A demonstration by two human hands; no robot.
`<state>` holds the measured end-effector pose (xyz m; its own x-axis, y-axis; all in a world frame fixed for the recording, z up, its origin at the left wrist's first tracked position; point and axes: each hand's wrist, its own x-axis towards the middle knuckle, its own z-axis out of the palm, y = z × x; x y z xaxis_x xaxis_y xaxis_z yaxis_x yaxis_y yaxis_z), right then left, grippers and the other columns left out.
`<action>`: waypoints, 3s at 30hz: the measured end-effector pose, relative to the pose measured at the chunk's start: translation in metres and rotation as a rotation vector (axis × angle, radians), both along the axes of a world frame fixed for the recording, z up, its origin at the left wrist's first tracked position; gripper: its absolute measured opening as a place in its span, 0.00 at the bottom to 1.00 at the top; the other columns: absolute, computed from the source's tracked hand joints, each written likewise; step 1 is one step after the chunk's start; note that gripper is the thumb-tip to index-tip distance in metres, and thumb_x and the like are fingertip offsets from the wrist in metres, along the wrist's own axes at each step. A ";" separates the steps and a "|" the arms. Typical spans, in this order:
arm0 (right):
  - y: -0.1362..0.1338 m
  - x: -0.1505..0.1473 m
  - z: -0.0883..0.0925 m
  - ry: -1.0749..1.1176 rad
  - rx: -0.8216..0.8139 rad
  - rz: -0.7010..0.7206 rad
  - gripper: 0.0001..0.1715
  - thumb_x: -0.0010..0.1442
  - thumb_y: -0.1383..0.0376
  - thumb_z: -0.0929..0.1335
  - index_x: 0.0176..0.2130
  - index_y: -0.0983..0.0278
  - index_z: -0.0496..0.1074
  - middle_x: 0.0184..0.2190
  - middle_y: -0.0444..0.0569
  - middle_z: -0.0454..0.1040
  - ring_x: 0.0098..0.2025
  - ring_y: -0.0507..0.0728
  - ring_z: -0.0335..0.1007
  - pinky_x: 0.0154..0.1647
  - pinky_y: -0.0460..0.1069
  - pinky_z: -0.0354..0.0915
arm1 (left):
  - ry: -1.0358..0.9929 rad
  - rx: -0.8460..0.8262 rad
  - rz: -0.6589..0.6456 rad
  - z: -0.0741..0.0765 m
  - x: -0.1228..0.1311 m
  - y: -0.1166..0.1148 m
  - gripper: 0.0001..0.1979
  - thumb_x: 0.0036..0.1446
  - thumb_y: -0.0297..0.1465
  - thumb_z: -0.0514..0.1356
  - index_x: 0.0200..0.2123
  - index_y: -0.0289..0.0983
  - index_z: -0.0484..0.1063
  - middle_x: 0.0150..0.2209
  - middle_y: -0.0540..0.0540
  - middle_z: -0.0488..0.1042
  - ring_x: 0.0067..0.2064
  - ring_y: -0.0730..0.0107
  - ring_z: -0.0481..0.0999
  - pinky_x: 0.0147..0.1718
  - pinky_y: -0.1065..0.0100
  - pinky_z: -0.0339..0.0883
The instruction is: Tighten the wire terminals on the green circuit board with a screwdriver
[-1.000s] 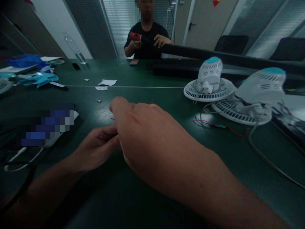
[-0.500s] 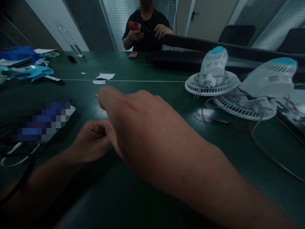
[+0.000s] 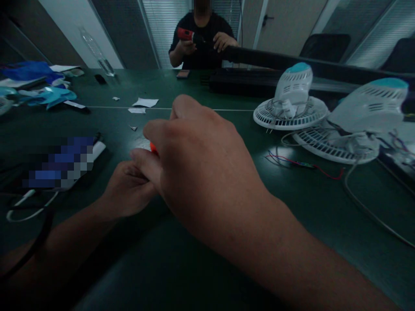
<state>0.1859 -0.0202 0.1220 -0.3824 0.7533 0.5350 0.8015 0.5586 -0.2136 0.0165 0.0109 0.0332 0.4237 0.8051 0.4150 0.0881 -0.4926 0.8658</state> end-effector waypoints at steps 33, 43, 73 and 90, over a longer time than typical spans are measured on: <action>-0.009 0.010 0.005 -0.044 -0.032 0.063 0.11 0.59 0.72 0.66 0.41 0.60 0.71 0.36 0.47 0.75 0.33 0.57 0.69 0.30 0.53 0.61 | 0.000 -0.022 -0.128 -0.008 -0.003 -0.001 0.10 0.64 0.34 0.60 0.46 0.40 0.78 0.46 0.44 0.81 0.48 0.63 0.79 0.47 0.66 0.73; -0.003 0.004 0.001 0.042 -0.082 0.084 0.07 0.63 0.61 0.69 0.41 0.62 0.71 0.35 0.42 0.74 0.35 0.54 0.69 0.33 0.51 0.61 | 0.009 0.079 -0.089 -0.007 -0.003 -0.001 0.05 0.60 0.27 0.62 0.38 0.37 0.78 0.34 0.49 0.81 0.36 0.68 0.79 0.37 0.70 0.72; -0.006 0.003 0.004 0.013 -0.038 -0.002 0.10 0.61 0.67 0.67 0.30 0.57 0.77 0.34 0.47 0.79 0.33 0.58 0.73 0.30 0.53 0.65 | -0.087 -0.059 -0.145 -0.019 -0.001 -0.003 0.13 0.63 0.38 0.62 0.48 0.41 0.77 0.46 0.46 0.81 0.48 0.61 0.79 0.51 0.63 0.70; 0.000 0.002 -0.001 0.019 -0.070 0.062 0.07 0.61 0.61 0.68 0.35 0.56 0.77 0.33 0.45 0.79 0.32 0.58 0.74 0.32 0.54 0.66 | -0.071 0.035 -0.143 -0.016 -0.001 -0.001 0.07 0.61 0.29 0.63 0.43 0.38 0.78 0.40 0.48 0.82 0.41 0.67 0.81 0.43 0.69 0.74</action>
<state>0.1877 -0.0200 0.1206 -0.4198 0.7644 0.4893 0.7615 0.5900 -0.2684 0.0154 0.0101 0.0169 0.5019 0.7230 0.4747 -0.0462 -0.5256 0.8495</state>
